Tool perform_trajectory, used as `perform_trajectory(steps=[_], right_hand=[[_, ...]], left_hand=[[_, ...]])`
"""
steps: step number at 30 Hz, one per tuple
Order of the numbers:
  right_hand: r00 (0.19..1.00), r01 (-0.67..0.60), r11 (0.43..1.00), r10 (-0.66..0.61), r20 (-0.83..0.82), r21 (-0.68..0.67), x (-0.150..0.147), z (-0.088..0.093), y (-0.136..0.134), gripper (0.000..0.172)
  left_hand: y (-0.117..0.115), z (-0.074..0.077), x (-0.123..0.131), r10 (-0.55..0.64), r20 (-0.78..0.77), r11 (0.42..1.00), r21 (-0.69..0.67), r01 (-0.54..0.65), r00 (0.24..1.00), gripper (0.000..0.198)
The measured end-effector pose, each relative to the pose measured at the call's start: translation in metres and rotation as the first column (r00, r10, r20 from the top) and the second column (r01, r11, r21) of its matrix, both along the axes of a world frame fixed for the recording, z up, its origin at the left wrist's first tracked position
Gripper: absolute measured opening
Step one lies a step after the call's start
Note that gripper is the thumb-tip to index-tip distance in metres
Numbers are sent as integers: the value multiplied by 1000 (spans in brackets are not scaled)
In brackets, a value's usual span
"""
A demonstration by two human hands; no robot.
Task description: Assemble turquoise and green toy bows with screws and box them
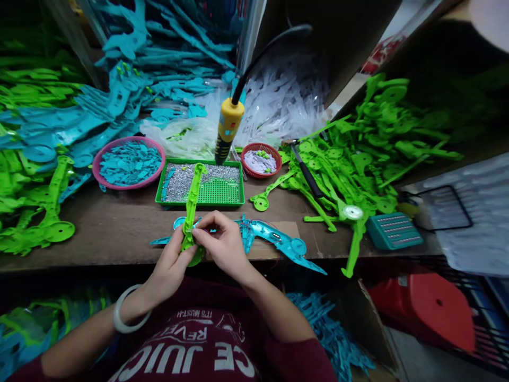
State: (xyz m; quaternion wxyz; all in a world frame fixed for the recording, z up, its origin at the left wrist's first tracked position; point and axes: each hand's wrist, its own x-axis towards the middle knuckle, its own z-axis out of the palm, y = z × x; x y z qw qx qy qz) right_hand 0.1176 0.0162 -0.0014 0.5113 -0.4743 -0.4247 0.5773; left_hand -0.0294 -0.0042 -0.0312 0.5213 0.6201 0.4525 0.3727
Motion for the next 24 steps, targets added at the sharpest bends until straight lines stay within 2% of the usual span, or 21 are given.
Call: perform_trajectory(steps=[5,7,10,13,16,19,24], right_hand=[[998,23,999,-25,61,31,0,-1,-1,17],[996,35,998,-39,77,58,-1,-3,-2,17],[993,44,994,-54,108,98,-3,-5,-4,15],[989,39,994,-53,139,99,-2,-5,-7,14],[991,-21,997,11,137,69,6,-2,-9,12],[976,-74,993,52,212,96,25,1,-6,11],[887,-324,932,240,393,163,60,8,13,9]], left_hand=[[-2,-3,1,8,28,998,-55,-7,1000,46],[-1,-3,3,54,75,994,-101,-47,996,43],[3,2,7,139,90,982,-141,-126,986,40],[7,9,9,146,55,986,-95,-140,988,39],[9,13,7,141,23,989,-43,-140,990,38],[9,14,2,142,73,989,-61,-138,987,39],[18,19,-5,154,184,982,-137,-129,971,37]])
